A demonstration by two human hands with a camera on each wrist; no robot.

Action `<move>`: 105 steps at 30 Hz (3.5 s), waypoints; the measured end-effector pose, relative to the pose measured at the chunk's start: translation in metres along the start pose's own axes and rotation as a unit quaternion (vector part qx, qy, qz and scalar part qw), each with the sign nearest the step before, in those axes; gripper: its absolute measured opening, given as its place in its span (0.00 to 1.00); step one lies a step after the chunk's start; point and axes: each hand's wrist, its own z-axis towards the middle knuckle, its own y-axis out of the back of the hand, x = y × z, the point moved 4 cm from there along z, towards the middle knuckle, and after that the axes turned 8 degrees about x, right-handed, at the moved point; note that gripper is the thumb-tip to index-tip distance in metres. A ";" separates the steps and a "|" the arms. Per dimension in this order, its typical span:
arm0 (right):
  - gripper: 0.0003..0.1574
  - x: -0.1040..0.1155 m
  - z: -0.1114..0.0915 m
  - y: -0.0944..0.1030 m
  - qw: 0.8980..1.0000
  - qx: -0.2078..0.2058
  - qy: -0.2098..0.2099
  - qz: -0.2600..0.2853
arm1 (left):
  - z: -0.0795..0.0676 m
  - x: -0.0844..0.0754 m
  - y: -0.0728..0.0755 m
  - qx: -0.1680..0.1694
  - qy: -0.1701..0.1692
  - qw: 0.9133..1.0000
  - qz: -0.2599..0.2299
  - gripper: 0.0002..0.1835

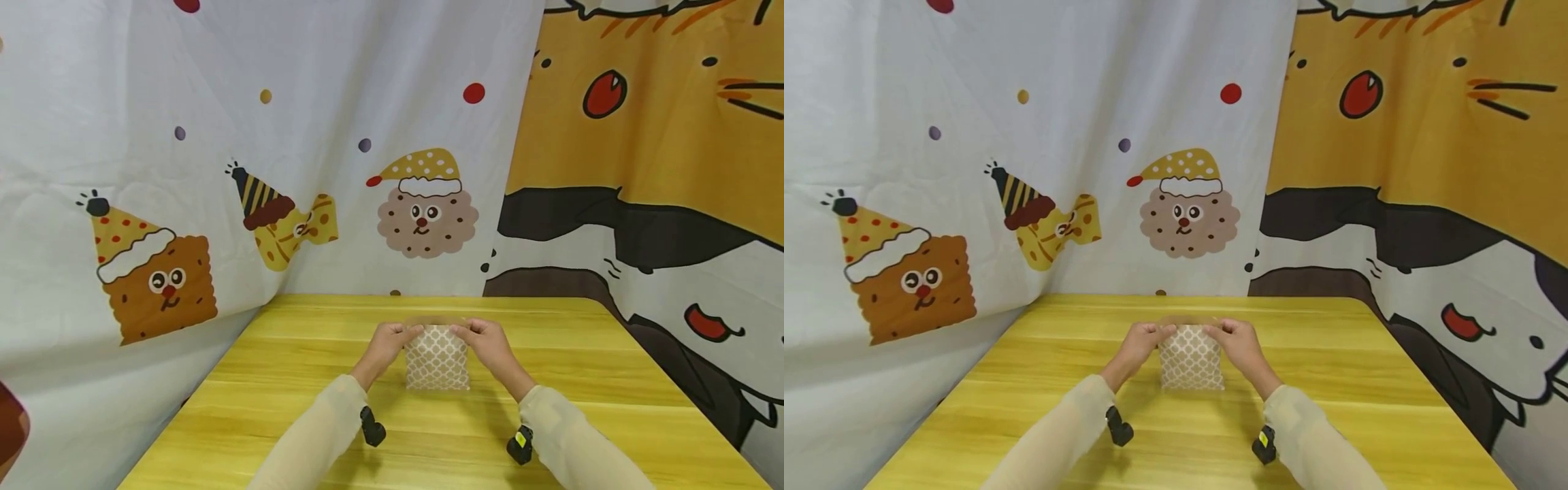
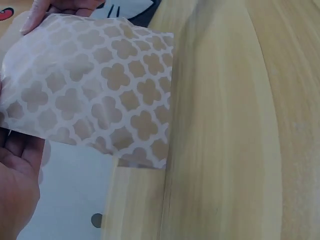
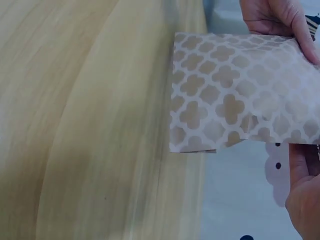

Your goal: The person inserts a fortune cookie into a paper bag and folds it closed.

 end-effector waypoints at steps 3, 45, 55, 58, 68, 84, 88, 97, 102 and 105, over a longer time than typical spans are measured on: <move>0.32 -0.002 0.001 0.001 1.000 -0.006 -0.003 -0.004 | 0.000 0.001 0.000 0.005 0.003 1.000 0.004 0.34; 0.21 -0.002 -0.002 0.000 0.998 0.052 -0.010 -0.030 | 0.004 -0.003 0.001 0.073 0.036 0.995 0.060 0.23; 0.15 -0.011 0.002 0.003 0.995 0.088 -0.029 -0.030 | 0.002 -0.001 -0.001 0.076 0.024 0.996 0.043 0.18; 0.14 -0.010 0.002 0.004 0.996 0.082 -0.036 -0.024 | 0.002 -0.002 -0.002 0.083 0.019 0.995 0.044 0.20; 0.21 -0.009 0.001 0.003 0.991 0.127 -0.033 -0.014 | 0.002 -0.003 -0.005 0.087 -0.002 0.994 0.063 0.12; 0.12 -0.011 -0.002 -0.001 0.995 0.099 -0.014 -0.011 | 0.000 -0.004 -0.009 0.091 -0.028 0.994 0.062 0.12; 0.12 -0.014 -0.001 -0.002 0.996 0.088 -0.010 -0.002 | 0.001 -0.003 -0.009 0.089 -0.036 0.993 0.062 0.13; 0.10 -0.013 -0.003 -0.009 0.997 0.068 0.018 -0.017 | -0.004 -0.007 -0.005 0.105 -0.009 0.989 0.101 0.17; 0.10 -0.013 -0.005 -0.010 0.997 0.057 0.030 -0.029 | -0.002 -0.013 -0.009 0.088 0.007 0.988 0.126 0.10; 0.11 -0.012 -0.006 -0.010 0.997 0.054 0.032 -0.036 | 0.000 -0.013 -0.012 0.070 0.019 0.989 0.127 0.06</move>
